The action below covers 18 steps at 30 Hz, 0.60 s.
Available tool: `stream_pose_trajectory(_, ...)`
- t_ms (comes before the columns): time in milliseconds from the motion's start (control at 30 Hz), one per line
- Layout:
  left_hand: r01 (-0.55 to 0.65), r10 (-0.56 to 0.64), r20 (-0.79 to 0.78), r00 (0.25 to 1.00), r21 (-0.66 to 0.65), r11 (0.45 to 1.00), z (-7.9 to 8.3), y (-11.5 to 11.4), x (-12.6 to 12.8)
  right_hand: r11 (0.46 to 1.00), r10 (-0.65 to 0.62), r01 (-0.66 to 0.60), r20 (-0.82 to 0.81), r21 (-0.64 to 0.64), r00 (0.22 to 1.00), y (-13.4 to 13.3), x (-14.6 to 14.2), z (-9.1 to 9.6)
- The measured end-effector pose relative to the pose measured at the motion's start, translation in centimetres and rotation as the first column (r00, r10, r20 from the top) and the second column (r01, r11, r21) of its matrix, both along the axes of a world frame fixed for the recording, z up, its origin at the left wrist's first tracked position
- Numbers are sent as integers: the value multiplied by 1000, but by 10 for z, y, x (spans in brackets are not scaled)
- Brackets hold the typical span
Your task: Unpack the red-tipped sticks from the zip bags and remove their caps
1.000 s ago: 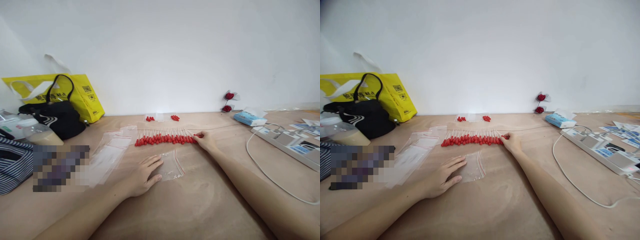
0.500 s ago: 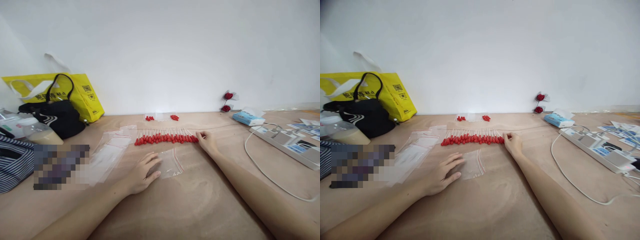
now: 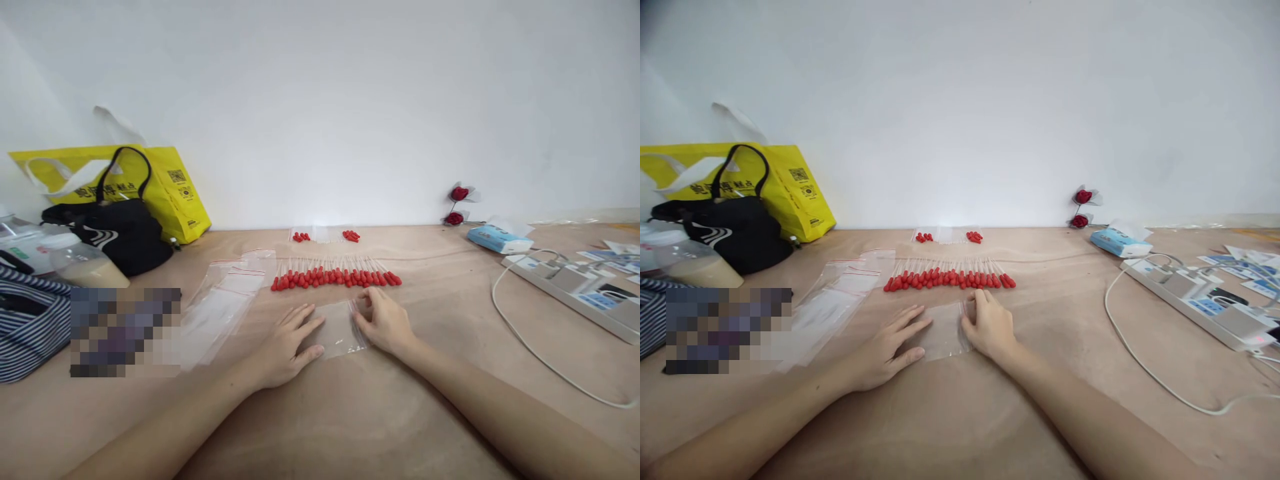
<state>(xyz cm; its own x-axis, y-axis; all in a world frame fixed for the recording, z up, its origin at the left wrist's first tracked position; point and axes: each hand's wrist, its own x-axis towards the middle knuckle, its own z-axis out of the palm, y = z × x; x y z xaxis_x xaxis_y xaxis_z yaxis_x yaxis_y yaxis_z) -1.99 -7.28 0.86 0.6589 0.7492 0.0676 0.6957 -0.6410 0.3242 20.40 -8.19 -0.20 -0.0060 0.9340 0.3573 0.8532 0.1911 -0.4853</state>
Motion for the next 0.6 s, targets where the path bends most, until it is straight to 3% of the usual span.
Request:
stream_pose_trajectory(100, -87, 84, 125, 989, 19, 996, -3, 6, -2, 958, 224, -236, 87, 164, 971, 4, 7, -5)
stream_pose_trajectory(200, -195, 187, 260, 947, 5, 981, -6, 15, -3, 891, 418, -439, 168, 117, 893, 3, 9, -6)
stream_pose_trajectory(333, -235, 272, 208, 940, -190, 953, 0, 20, -4, 874, 462, -478, 149, 92, 874, 3, 8, -7)
stream_pose_trajectory(433, -250, 296, 276, 914, -190, 949, 16, 21, -12, 877, 450, -464, 123, 123, 884, 6, 9, -9)
stream_pose_trajectory(500, -382, 421, 432, 798, -179, 907, 26, 25, -27, 875, 454, -467, 114, 131, 884, 7, 11, -10)
stream_pose_trajectory(600, -607, 626, 577, 525, -262, 751, 31, 35, -65, 866, 472, -482, 99, 135, 876, 8, 11, -11)
